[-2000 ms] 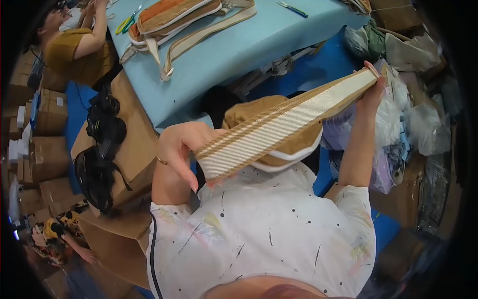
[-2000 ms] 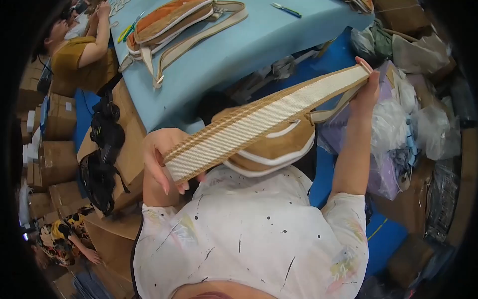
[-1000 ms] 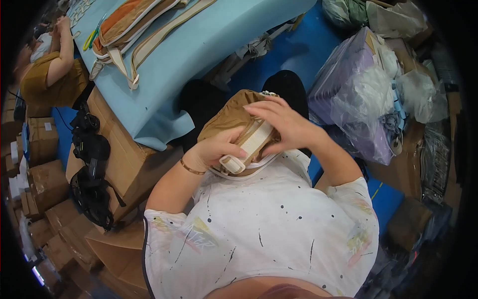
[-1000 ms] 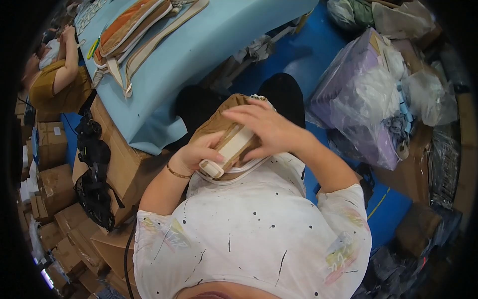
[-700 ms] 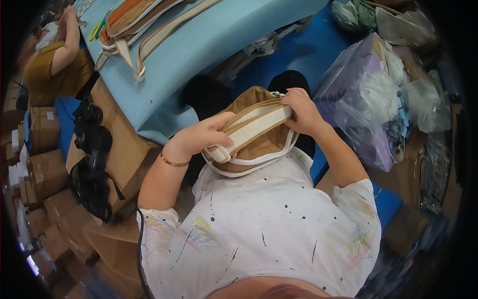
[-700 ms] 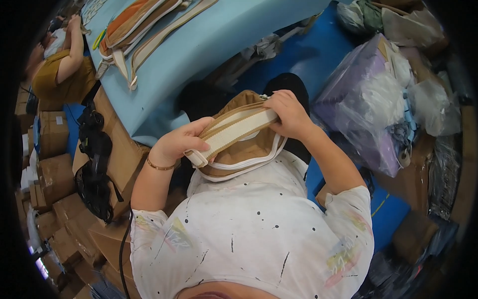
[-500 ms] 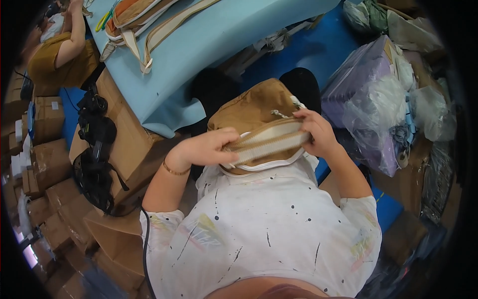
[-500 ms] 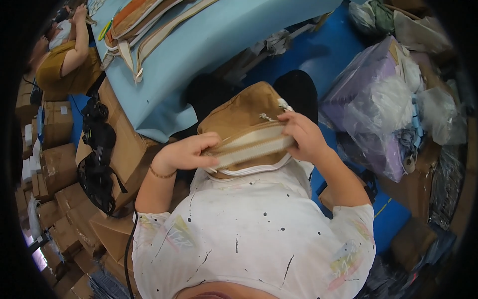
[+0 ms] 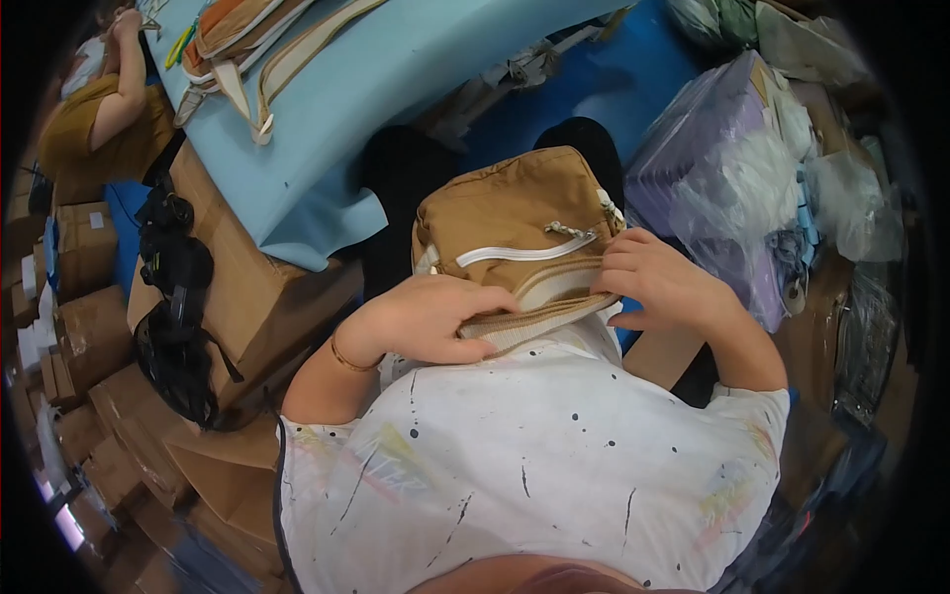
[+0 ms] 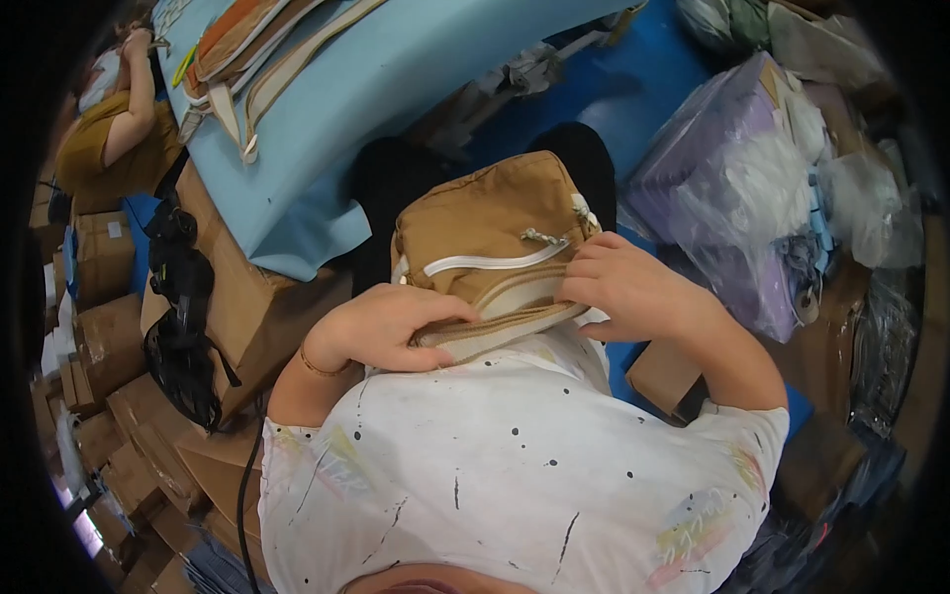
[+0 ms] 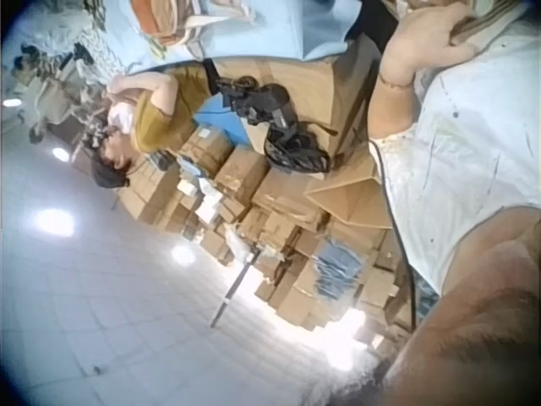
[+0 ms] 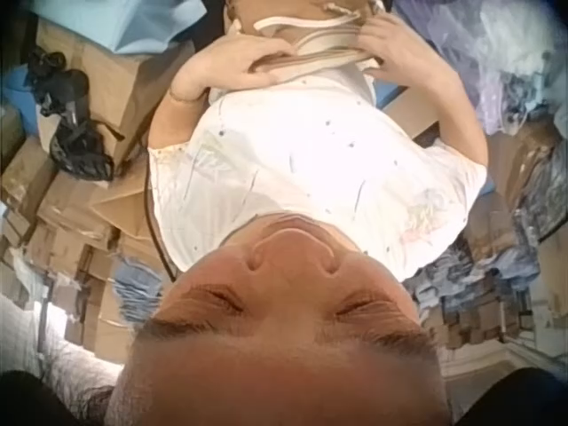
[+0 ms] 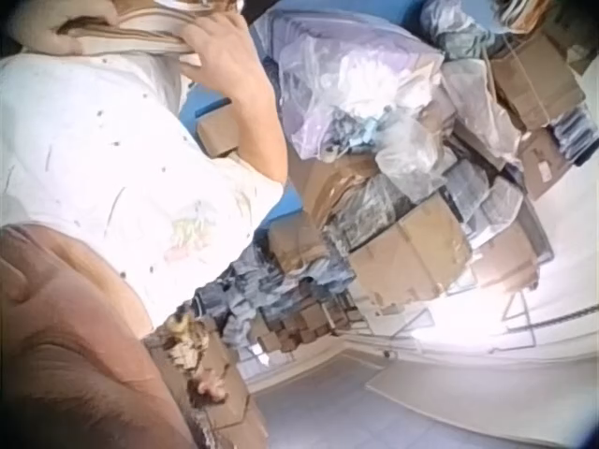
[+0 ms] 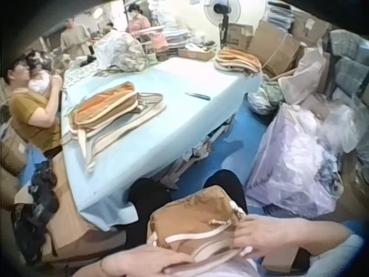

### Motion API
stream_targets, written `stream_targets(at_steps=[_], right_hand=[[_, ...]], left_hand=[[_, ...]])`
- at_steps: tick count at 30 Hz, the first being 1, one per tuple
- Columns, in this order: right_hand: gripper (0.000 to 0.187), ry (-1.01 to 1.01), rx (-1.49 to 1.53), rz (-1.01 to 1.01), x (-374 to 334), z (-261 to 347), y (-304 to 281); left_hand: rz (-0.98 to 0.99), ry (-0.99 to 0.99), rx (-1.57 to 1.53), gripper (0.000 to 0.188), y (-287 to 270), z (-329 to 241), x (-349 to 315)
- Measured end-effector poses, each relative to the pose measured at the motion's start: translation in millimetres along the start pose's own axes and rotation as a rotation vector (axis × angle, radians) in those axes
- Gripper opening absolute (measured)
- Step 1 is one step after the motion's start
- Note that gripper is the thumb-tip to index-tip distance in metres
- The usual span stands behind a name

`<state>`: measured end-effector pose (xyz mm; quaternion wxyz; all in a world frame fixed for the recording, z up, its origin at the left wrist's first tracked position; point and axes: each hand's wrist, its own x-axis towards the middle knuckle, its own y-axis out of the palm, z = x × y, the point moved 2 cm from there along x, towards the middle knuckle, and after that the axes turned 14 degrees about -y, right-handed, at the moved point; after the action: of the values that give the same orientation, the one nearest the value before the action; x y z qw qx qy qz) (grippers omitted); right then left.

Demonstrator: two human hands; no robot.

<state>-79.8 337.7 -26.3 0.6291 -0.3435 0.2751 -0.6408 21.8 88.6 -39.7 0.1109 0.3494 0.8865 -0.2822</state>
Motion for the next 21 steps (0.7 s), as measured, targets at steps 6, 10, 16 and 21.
stream_targets(at_steps=[6,10,16,21], right_hand=[[0.028,-0.045,0.103,-0.088,-21.7,12.3,23.6],[0.024,-0.136,-0.247,-0.182,-24.5,24.5,57.8],[0.037,0.024,-0.415,-0.193,-28.4,43.5,66.9],[0.029,-0.018,-0.525,-0.380,-40.4,21.5,71.8]], left_hand=[[-0.077,-0.174,0.092,0.032,1.2,5.8,-6.6],[-0.153,0.069,0.073,0.020,8.7,3.1,-5.8],[-0.256,-0.063,0.269,0.025,5.8,1.6,-14.2],[-0.410,0.013,0.264,0.022,17.5,18.6,-11.0]])
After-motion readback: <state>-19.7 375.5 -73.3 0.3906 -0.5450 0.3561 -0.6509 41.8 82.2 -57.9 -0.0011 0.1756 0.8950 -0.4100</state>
